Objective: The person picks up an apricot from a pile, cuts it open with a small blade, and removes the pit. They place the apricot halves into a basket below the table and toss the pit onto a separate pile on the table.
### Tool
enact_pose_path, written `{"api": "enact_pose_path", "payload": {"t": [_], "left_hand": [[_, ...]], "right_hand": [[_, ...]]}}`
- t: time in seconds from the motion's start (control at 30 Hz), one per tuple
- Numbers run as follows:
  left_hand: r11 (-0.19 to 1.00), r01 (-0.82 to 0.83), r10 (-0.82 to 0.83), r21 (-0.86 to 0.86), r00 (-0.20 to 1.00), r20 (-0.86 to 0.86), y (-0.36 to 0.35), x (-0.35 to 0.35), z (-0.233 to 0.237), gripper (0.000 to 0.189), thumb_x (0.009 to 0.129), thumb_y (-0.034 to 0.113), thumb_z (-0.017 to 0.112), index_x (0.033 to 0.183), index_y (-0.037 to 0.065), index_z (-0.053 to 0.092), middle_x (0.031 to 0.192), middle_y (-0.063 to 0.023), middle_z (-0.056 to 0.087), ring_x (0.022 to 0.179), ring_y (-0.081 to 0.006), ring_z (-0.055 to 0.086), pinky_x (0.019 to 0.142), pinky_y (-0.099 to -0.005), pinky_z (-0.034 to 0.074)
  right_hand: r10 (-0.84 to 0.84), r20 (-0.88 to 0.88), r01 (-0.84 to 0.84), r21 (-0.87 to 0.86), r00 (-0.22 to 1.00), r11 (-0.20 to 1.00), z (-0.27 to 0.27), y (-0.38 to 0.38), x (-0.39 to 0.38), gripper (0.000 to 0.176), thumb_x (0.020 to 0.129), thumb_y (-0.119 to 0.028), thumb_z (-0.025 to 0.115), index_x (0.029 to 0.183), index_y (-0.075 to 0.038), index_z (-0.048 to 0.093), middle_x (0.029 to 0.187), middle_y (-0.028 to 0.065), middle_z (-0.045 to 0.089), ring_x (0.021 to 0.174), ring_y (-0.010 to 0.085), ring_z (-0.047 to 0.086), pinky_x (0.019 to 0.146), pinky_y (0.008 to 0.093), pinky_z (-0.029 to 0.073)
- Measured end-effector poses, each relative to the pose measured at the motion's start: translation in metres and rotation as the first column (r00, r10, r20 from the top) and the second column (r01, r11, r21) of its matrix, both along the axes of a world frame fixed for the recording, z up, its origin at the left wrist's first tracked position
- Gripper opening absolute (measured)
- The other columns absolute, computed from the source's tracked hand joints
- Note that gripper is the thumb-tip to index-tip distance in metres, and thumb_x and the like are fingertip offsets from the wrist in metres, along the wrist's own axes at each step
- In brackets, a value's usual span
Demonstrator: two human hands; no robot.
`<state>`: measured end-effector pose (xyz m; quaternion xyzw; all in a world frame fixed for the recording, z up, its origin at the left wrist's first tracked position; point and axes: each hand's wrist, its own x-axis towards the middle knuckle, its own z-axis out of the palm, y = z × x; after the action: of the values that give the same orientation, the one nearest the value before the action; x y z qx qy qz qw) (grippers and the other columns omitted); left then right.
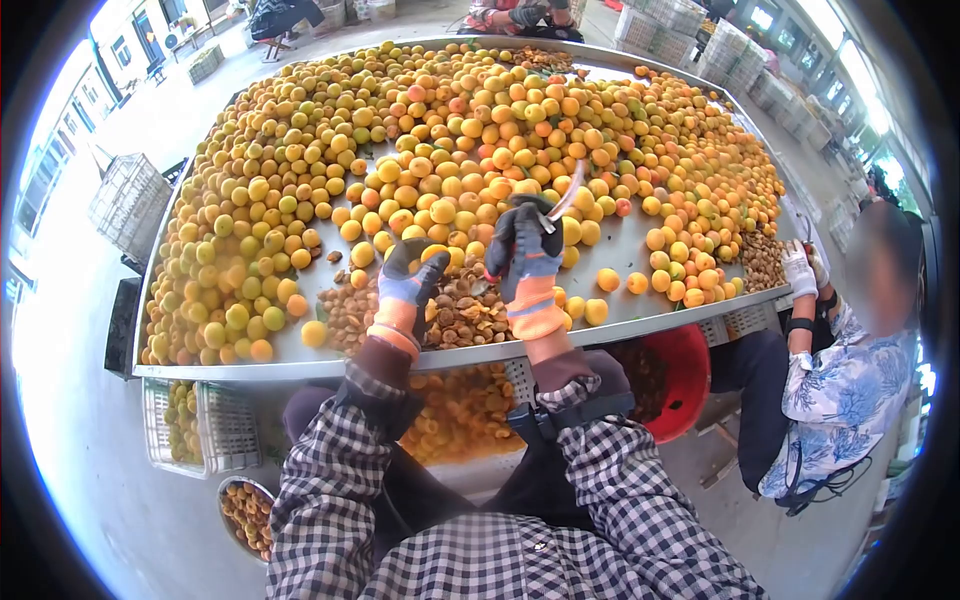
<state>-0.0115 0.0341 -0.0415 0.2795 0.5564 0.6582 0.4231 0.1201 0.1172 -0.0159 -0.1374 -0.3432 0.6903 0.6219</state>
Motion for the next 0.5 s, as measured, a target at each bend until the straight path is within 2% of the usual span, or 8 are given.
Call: {"api": "enact_pose_path", "payload": {"t": [0.07, 0.1, 0.2, 0.27, 0.33, 0.4, 0.43, 0.5], "left_hand": [[0.992, -0.015, 0.019, 0.126, 0.999, -0.033, 0.0, 0.0, 0.0, 0.028, 0.088, 0.019, 0.067, 0.111, 0.005, 0.06, 0.1, -0.0004, 0.061, 0.092, -0.0104, 0.057, 0.083, -0.0236, 0.045], [0.991, -0.012, 0.016, 0.13, 0.999, -0.034, 0.0, -0.002, 0.001, 0.028, 0.088, 0.019, 0.067, 0.111, 0.005, 0.06, 0.1, -0.0004, 0.061, 0.092, -0.0104, 0.057, 0.083, -0.0236, 0.045], [0.986, -0.019, 0.029, 0.165, 0.998, -0.062, 0.0, -0.006, -0.001, 0.024, 0.092, 0.019, 0.062, 0.11, 0.003, 0.059, 0.1, -0.0003, 0.059, 0.097, -0.0102, 0.054, 0.087, -0.0246, 0.043], [0.981, -0.016, 0.042, 0.192, 0.991, -0.128, 0.002, -0.007, -0.004, 0.022, 0.092, 0.016, 0.062, 0.11, 0.003, 0.059, 0.101, -0.0008, 0.059, 0.097, -0.01, 0.053, 0.088, -0.0249, 0.043], [0.977, -0.012, 0.055, 0.214, 0.979, -0.194, 0.002, -0.007, -0.009, 0.021, 0.092, 0.014, 0.061, 0.11, 0.003, 0.059, 0.102, -0.0012, 0.059, 0.098, -0.0099, 0.053, 0.088, -0.0252, 0.042], [0.951, -0.008, 0.157, 0.309, 0.874, -0.461, 0.006, -0.003, -0.018, 0.019, 0.092, 0.007, 0.06, 0.11, 0.003, 0.058, 0.104, -0.0025, 0.06, 0.097, -0.0099, 0.054, 0.087, -0.0263, 0.044], [0.937, -0.048, 0.179, 0.347, 0.917, -0.357, 0.009, -0.003, -0.024, 0.02, 0.087, 0.009, 0.066, 0.106, 0.006, 0.061, 0.095, -0.0077, 0.063, 0.091, -0.0174, 0.058, 0.081, -0.0302, 0.047], [0.932, -0.055, 0.258, 0.358, 0.794, -0.55, 0.005, 0.004, -0.009, 0.021, 0.084, 0.007, 0.067, 0.103, 0.006, 0.06, 0.095, -0.0119, 0.062, 0.087, -0.025, 0.06, 0.078, -0.0342, 0.048]], "right_hand": [[-0.048, 0.297, 0.033, 0.055, 0.954, 0.998, -0.005, -0.004, 0.0, 0.015, 0.091, -0.009, 0.06, 0.106, -0.006, 0.058, 0.069, 0.0013, 0.058, 0.046, 0.0067, 0.049, 0.037, 0.0201, 0.035], [-0.044, 0.338, 0.056, -0.023, 0.94, 0.998, -0.011, -0.008, -0.006, 0.013, 0.088, -0.009, 0.064, 0.1, -0.005, 0.061, 0.071, -0.0013, 0.059, 0.053, 0.0054, 0.05, 0.045, 0.0191, 0.04], [-0.104, 0.492, 0.051, 0.12, 0.865, 0.992, -0.03, -0.011, -0.009, 0.016, 0.085, -0.01, 0.07, 0.097, -0.004, 0.062, 0.073, -0.0024, 0.061, 0.062, 0.004, 0.051, 0.055, 0.0191, 0.043], [0.168, 0.713, -0.153, -0.085, 0.681, 0.984, -0.027, -0.018, -0.007, 0.017, 0.083, -0.01, 0.073, 0.095, -0.002, 0.064, 0.077, -0.0024, 0.063, 0.068, 0.0033, 0.052, 0.062, 0.0202, 0.045], [0.228, 0.699, -0.182, -0.14, 0.678, 0.973, -0.024, -0.022, -0.007, 0.017, 0.082, -0.01, 0.074, 0.094, -0.002, 0.065, 0.077, -0.0023, 0.064, 0.069, 0.0033, 0.052, 0.062, 0.0205, 0.045], [0.284, 0.673, -0.205, -0.197, 0.683, 0.959, -0.023, -0.026, -0.009, 0.016, 0.081, -0.008, 0.075, 0.092, 0.0, 0.067, 0.079, -0.002, 0.065, 0.071, 0.004, 0.054, 0.063, 0.0211, 0.046], [0.294, 0.64, -0.186, -0.232, 0.71, 0.955, -0.023, -0.028, -0.011, 0.017, 0.079, -0.007, 0.075, 0.092, 0.001, 0.067, 0.079, -0.0006, 0.066, 0.07, 0.0049, 0.055, 0.063, 0.0216, 0.046], [0.277, 0.654, -0.211, -0.18, 0.704, 0.961, -0.024, -0.029, -0.009, 0.019, 0.078, -0.007, 0.075, 0.093, 0.001, 0.067, 0.078, 0.0012, 0.067, 0.069, 0.0062, 0.056, 0.063, 0.0224, 0.047]]}}
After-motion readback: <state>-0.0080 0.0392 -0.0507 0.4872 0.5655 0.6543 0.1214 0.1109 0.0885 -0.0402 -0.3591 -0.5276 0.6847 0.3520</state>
